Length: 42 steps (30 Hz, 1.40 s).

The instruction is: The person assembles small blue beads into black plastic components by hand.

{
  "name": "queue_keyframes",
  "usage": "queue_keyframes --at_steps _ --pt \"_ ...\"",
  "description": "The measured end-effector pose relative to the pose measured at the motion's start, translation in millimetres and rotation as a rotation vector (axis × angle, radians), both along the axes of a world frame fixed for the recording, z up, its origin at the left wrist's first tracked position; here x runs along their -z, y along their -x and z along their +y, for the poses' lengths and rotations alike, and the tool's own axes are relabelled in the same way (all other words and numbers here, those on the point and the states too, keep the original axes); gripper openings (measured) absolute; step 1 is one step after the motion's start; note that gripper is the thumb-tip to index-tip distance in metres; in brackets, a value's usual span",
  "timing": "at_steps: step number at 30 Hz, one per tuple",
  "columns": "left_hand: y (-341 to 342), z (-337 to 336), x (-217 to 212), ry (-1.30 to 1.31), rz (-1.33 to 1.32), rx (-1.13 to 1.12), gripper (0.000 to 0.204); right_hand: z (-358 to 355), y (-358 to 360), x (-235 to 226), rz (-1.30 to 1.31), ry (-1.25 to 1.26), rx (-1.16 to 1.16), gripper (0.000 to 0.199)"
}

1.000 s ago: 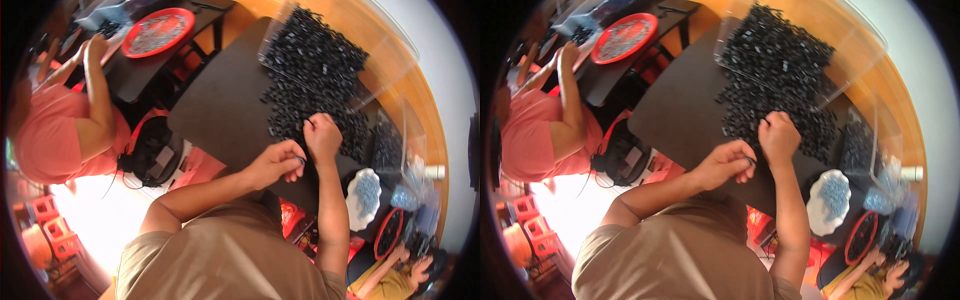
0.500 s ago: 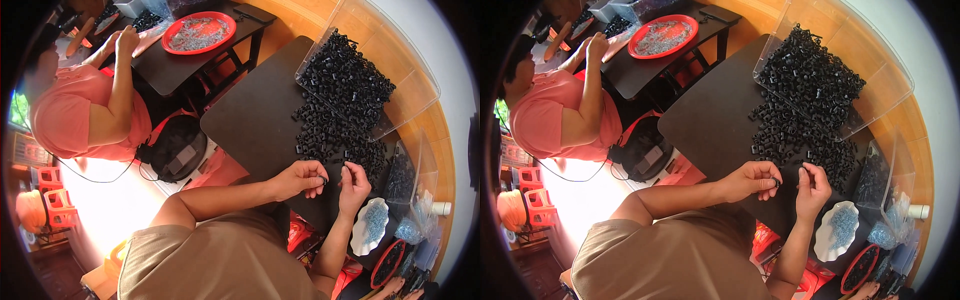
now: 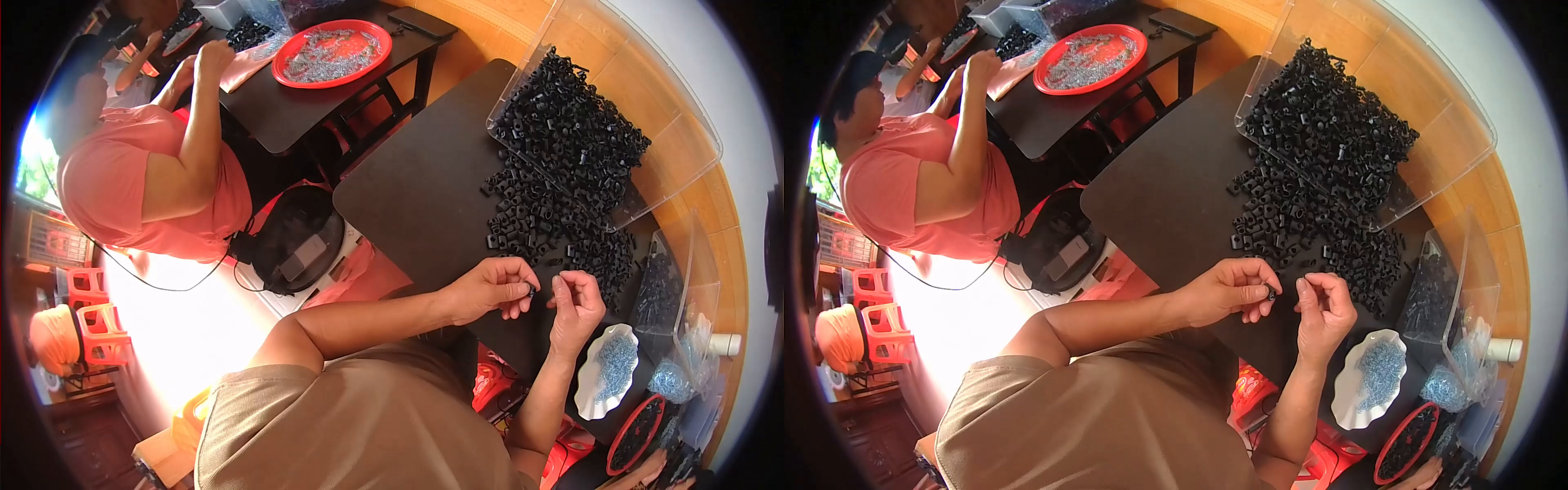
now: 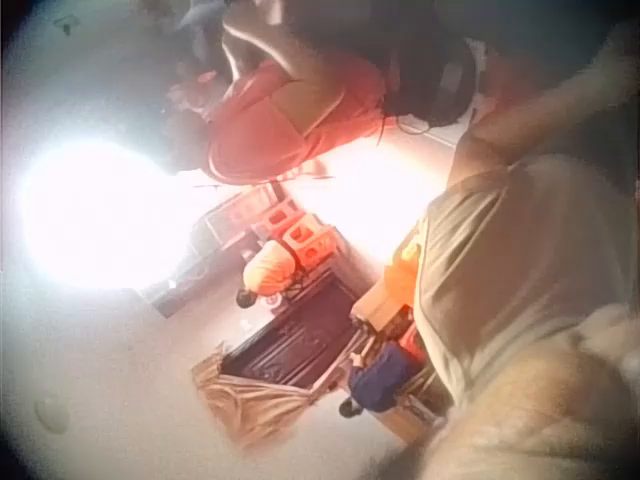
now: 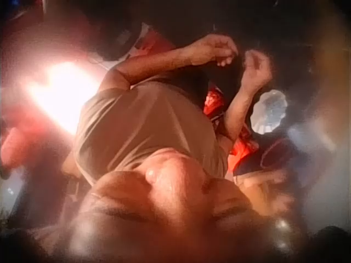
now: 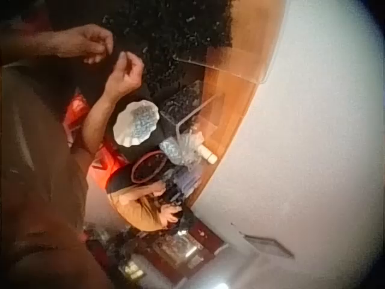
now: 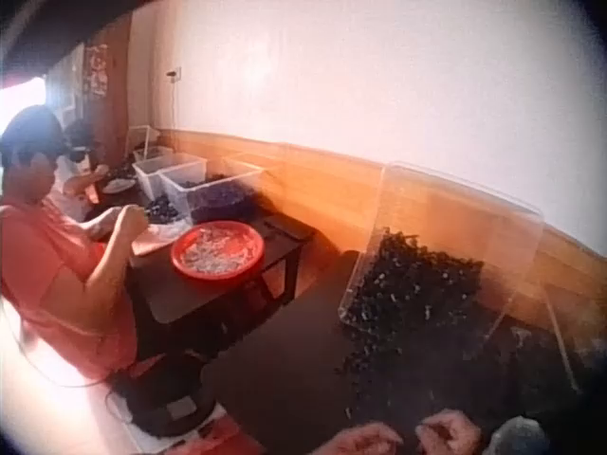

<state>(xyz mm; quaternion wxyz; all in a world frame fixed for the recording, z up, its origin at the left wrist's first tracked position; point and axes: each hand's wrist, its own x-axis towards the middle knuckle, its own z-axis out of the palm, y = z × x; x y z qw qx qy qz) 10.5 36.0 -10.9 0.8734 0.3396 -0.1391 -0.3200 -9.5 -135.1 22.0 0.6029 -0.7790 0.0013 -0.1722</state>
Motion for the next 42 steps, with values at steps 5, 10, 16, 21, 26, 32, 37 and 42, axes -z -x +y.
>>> queue_keyframes --at_steps 5,10,16,21,26,32,37,42 --pt "-1.6 3.7 3.9 -0.025 -0.007 0.008 0.014 4.9 -0.1 -6.0 0.006 -0.074 -0.065 0.005" --pt "-2.9 7.8 -1.1 0.014 0.055 0.003 0.014 7.6 3.4 -4.7 0.052 -0.361 -0.168 0.012" --pt "-3.5 2.6 -0.9 0.004 0.082 -0.008 0.015 3.3 6.2 1.1 0.054 -0.526 -0.326 0.010" --pt "-2.1 0.7 -2.7 -0.024 0.074 -0.048 0.013 4.0 6.4 3.9 0.079 -0.518 -0.367 0.009" --pt "-2.3 0.6 -1.4 -0.038 0.057 -0.054 0.011 8.2 7.5 6.1 0.126 -0.544 -0.350 0.009" --pt "0.6 1.5 0.3 -0.076 0.033 -0.090 0.008 10.6 7.1 7.7 0.112 -0.492 -0.373 0.009" --pt "3.8 0.3 1.5 -0.082 -0.007 -0.155 0.005 14.8 8.1 6.8 0.105 -0.519 -0.377 0.011" --pt "4.7 -2.4 -0.1 -0.166 -0.058 -0.172 0.003 15.4 11.1 6.3 0.059 -0.449 -0.343 0.013"
